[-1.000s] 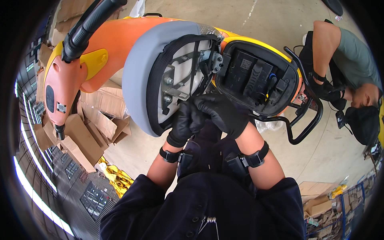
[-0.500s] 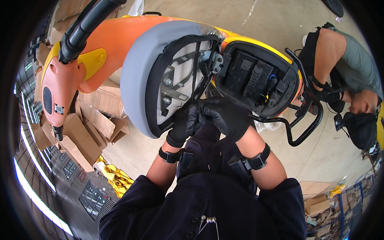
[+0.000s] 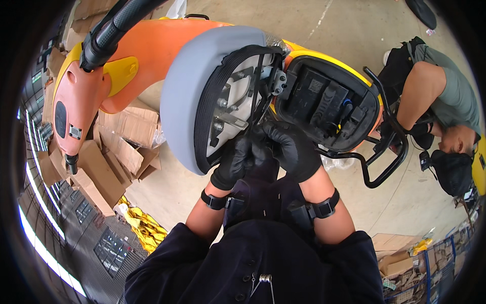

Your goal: The person removes a silver reflective cover from a scooter seat, opens the seat to access the interior compartment, and manipulates the latch and wire components by hand.

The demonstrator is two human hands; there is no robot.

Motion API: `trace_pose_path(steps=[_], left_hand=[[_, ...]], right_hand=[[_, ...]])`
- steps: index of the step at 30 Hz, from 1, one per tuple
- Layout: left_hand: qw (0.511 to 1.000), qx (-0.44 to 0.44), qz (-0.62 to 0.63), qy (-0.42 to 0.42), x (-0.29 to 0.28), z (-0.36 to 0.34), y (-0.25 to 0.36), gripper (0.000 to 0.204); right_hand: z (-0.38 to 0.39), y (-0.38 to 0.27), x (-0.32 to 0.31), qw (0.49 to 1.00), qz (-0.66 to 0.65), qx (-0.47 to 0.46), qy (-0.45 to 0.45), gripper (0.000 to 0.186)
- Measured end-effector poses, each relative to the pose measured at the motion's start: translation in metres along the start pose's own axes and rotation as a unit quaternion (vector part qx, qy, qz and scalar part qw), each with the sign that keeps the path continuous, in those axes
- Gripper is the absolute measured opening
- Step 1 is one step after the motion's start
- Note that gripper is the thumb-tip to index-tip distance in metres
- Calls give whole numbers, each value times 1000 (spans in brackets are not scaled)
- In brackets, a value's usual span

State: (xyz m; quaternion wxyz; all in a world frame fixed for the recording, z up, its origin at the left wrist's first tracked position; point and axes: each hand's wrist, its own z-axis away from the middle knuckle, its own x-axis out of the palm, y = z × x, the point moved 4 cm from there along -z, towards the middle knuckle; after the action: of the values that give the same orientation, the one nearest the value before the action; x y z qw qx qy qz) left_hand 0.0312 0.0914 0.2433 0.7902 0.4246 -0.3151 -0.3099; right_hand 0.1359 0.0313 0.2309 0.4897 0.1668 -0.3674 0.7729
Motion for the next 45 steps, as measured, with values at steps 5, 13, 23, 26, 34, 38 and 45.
trace_pose_path(steps=[5,13,23,26,34,38,45], left_hand=[[993,-46,109,10,-11,7,-18,35],[986,-147,75,18,-3,-4,-20,24],[964,130,-232,8,-3,-5,0,6],[967,116,-225,-12,-5,-5,-3,7],[978,29,-203,-28,-16,7,-33,15],[988,-22,-135,73,14,15,0,20],[959,-78,-78,261,-4,63,-8,23]], right_hand=[[1,9,-16,986,53,-150,-51,20],[15,-13,-9,961,268,-56,-40,17],[43,-41,-7,721,575,-372,100,48],[41,-30,2,783,537,-312,-43,46],[18,-26,-12,830,443,-337,37,22],[-15,-30,-35,981,-3,-158,114,11],[-67,-66,-34,967,-232,-33,97,14]])
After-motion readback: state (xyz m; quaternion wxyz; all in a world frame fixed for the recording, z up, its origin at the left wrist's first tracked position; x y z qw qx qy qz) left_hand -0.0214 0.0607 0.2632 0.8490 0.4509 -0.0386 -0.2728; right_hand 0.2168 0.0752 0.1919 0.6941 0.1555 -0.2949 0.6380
